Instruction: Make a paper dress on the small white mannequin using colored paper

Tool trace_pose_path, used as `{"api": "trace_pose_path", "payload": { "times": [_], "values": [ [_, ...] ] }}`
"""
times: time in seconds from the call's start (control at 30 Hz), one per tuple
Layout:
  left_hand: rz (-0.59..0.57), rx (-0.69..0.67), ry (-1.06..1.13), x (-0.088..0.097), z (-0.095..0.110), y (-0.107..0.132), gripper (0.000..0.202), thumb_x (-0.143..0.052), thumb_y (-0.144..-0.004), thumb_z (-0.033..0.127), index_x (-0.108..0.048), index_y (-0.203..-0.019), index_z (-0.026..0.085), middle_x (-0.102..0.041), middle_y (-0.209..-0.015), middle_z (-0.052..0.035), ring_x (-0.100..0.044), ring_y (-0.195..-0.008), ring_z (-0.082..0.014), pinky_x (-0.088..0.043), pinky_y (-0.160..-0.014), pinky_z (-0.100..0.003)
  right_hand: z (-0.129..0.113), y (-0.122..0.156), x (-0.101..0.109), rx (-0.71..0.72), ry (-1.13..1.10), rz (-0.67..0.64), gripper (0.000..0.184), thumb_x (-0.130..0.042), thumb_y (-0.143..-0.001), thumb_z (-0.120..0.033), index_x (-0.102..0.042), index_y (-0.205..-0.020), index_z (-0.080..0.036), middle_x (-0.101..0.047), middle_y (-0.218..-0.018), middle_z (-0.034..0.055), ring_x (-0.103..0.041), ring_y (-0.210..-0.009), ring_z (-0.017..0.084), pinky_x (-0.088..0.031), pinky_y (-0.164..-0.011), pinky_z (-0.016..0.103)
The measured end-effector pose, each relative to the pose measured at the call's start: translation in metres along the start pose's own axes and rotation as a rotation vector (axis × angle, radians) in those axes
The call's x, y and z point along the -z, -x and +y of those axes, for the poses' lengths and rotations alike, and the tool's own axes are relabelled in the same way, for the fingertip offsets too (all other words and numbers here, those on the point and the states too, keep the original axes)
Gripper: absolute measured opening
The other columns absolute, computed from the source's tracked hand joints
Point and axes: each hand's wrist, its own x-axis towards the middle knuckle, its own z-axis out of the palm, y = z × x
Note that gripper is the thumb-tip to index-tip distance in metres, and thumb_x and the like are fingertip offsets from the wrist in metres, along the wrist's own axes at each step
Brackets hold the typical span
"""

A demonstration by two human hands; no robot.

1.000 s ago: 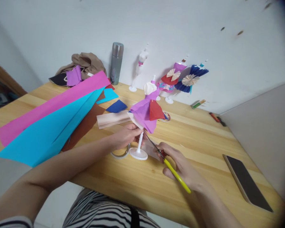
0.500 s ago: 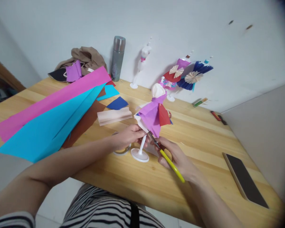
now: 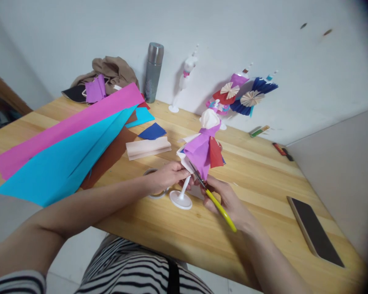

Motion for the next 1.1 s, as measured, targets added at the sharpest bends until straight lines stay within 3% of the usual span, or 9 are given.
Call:
{"api": "trace_pose_path", "payload": {
  "times": [0.4,0.57,0.77,0.97,1.1],
  "values": [
    [0.001,0.049,-0.031,-0.002,-0.001,0.002,0.035,-0.072,-0.085,0.045,-0.066,-0.073,0.012,-0.067,-0.073,-0.0043,-0.061,-0.062,-0.0112,-0.045,-0.063,-0.025,0.011,0.007,-0.002,-0.112,-0.058,0.017,0.048,-0.068,-0.081,-0.065,-0.063,-0.079,-0.018,-0.048,-0.064,-0.0021,-0.037,-0.056,0.012,-0.031,-0.051,0.025],
    [-0.006,0.039,-0.027,-0.002,0.000,0.002,0.036,-0.073,-0.083,0.046,-0.066,-0.073,0.012,-0.066,-0.071,-0.0037,-0.062,-0.064,-0.0121,-0.046,-0.064,-0.025,0.015,0.009,-0.001,-0.080,-0.106,-0.015,0.048,-0.067,-0.084,-0.063,-0.071,-0.096,-0.017,-0.057,-0.073,0.0008,-0.044,-0.059,0.013,-0.037,-0.053,0.026],
    [-0.013,0.059,-0.023,-0.002,0.001,0.003,0.035,-0.074,-0.083,0.045,-0.067,-0.074,0.012,-0.067,-0.073,-0.0055,-0.062,-0.065,-0.0132,-0.047,-0.065,-0.027,0.015,0.013,0.000,-0.069,-0.064,-0.021,0.049,-0.065,-0.085,-0.063,-0.071,-0.095,-0.016,-0.052,-0.068,-0.0005,-0.039,-0.057,0.012,-0.035,-0.052,0.025],
    [-0.019,0.049,-0.001,-0.004,-0.001,0.003,0.036,-0.074,-0.083,0.046,-0.067,-0.074,0.012,-0.067,-0.073,-0.0048,-0.062,-0.065,-0.0125,-0.046,-0.064,-0.025,0.007,0.015,0.001,-0.028,-0.061,-0.053,0.050,-0.054,-0.091,-0.062,-0.067,-0.107,-0.017,-0.054,-0.074,0.0014,-0.047,-0.063,0.016,-0.042,-0.060,0.027],
    [0.000,0.074,0.008,-0.006,-0.002,0.002,0.030,-0.071,-0.086,0.039,-0.067,-0.075,0.012,-0.068,-0.071,-0.0048,-0.063,-0.063,-0.0121,-0.044,-0.059,-0.023,0.007,0.016,0.001,-0.019,-0.037,-0.060,0.044,-0.055,-0.092,-0.060,-0.066,-0.101,-0.019,-0.054,-0.073,0.0009,-0.048,-0.063,0.017,-0.042,-0.062,0.028]
  ]
}}
